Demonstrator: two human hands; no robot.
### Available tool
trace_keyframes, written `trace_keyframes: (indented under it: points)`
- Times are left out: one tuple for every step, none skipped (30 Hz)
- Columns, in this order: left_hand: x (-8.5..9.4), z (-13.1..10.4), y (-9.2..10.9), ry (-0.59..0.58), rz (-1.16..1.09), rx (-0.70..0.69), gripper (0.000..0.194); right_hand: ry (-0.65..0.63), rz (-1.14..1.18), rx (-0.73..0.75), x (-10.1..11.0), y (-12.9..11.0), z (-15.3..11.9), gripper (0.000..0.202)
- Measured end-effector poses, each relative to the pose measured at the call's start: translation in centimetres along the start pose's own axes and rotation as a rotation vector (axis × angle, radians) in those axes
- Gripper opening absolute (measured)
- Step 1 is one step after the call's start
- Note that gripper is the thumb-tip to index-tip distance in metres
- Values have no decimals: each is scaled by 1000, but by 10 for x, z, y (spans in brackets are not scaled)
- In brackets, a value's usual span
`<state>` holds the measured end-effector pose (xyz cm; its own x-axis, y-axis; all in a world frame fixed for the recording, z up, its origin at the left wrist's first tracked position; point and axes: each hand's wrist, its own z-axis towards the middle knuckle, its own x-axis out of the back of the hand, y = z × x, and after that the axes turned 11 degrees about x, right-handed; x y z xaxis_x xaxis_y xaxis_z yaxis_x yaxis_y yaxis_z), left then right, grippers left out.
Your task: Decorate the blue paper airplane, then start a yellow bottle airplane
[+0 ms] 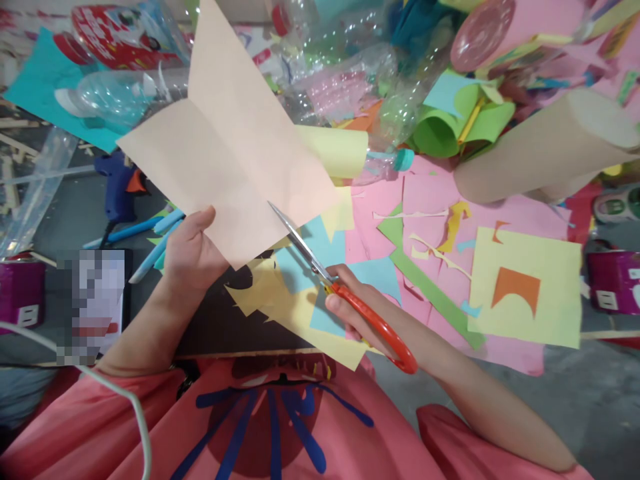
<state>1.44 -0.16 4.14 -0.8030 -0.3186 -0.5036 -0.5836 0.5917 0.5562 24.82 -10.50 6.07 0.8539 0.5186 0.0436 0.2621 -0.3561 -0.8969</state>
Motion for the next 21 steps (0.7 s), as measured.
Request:
trace_keyframes:
  points:
    - [0,0,0,-2,-2,5,49,-6,-19,-10,0,-1,0,50]
    - [0,0,0,-1,-1,11,48,-8,-34,-14,-1,-2,1,51]
    - [1,1,0,0,6,12,48,-4,-42,-14,-2,-2,1,52]
    - [2,2,-1,2,19,5,48,3,-43,-9,-2,-2,1,52]
    - [3,3,-1,1,36,-7,47,8,-40,-2,-3,-2,2,53]
    - [4,4,-1,-8,58,-21,47,11,-35,8,-3,-1,2,53]
    - [5,5,-2,-21,79,-33,48,14,-28,18,-4,-1,2,53]
    - [6,6,-2,-38,97,-41,48,17,-20,23,-5,0,2,52]
    - [7,7,-2,-55,109,-43,48,19,-9,28,-5,1,3,52]
    - [7,8,-3,-70,119,-41,47,24,7,29,-6,2,3,52]
    - [8,8,-4,-80,127,-39,46,31,28,23,-7,2,4,52]
    - [9,8,-4,-84,137,-43,45,39,52,17,-8,3,4,53]
    - [10,9,-5,-81,148,-51,43,48,77,7,-9,3,5,55]
    - [11,9,-6,-76,163,-62,42,56,101,-6,-9,3,5,57]
    - [12,9,-6,-71,181,-70,41,59,122,-22,-9,3,4,59]
    - [13,9,-6,-71,199,-73,39,59,138,-39,-9,3,3,60]
    - [14,9,-6,-74,216,-69,38,59,144,-52,-8,2,2,61]
    - [15,9,-6,-80,231,-58,36,58,140,-59,-7,1,-1,60]
    - [16,9,-6,-85,243,-45,35,58,126,-58,-5,1,-3,58]
    - [16,9,-5,-88,251,-30,34,60,102,-47,-3,0,-6,55]
    - [17,10,-5,-87,253,-16,34,64,73,-31,-1,-1,-9,52]
